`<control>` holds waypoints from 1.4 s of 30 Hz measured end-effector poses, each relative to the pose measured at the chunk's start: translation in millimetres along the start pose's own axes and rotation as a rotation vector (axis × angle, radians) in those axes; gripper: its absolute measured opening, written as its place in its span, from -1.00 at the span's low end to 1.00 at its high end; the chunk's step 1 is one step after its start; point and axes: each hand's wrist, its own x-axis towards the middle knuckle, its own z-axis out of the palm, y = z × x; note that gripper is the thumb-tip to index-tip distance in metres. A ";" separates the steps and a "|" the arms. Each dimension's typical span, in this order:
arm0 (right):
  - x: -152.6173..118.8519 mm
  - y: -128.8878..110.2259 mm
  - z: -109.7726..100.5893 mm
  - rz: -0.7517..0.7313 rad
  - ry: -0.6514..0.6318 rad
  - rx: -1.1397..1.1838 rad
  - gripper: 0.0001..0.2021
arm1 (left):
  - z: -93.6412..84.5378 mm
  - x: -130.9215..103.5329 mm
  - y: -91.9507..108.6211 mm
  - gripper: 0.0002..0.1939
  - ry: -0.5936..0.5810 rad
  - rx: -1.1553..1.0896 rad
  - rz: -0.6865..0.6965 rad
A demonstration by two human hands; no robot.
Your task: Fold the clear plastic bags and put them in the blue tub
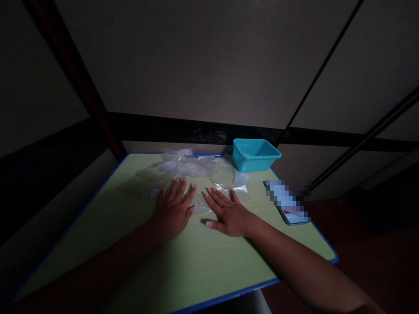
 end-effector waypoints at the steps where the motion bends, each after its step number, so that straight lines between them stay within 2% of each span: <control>1: 0.0 -0.1 -0.2 0.002 -0.002 -0.002 -0.18 | -0.3 -0.5 -0.4 -0.41 -0.019 -0.003 -0.006; 9: 0.3 0.9 0.8 -0.012 -0.001 -0.015 -0.19 | -5.5 -3.7 -3.6 -0.43 -0.115 0.072 -0.013; 15: 0.1 1.0 0.2 -0.008 -0.003 0.000 -0.19 | -15.3 -3.9 -21.2 -0.43 -0.213 0.121 -0.001; 18: -0.2 0.3 -1.1 -0.004 -0.011 0.007 -0.18 | -18.9 -1.7 -27.0 -0.46 -0.179 0.121 0.018; 21: -0.3 -0.1 -1.2 -0.001 -0.002 0.010 -0.18 | -20.6 1.9 -21.9 -0.46 -0.029 0.115 0.047; 23: -0.5 -0.2 -0.7 -0.006 0.007 0.009 -0.18 | -19.7 3.1 -13.8 -0.46 0.036 0.076 0.134; 27: -0.7 0.0 0.4 -0.010 0.013 -0.001 -0.19 | -13.2 -0.1 1.1 -0.41 -0.032 -0.040 0.415; 29: -0.8 0.0 0.8 -0.008 0.024 -0.007 -0.20 | -9.6 -2.5 4.6 -0.37 -0.062 -0.067 0.477; 35: -1.0 0.4 1.3 -0.011 0.025 -0.002 -0.19 | -5.9 -4.8 7.6 -0.36 -0.106 -0.062 0.460; 42: -0.2 1.3 1.4 -0.013 0.020 -0.025 -0.20 | 1.0 -5.9 9.7 -0.29 -0.093 -0.039 0.393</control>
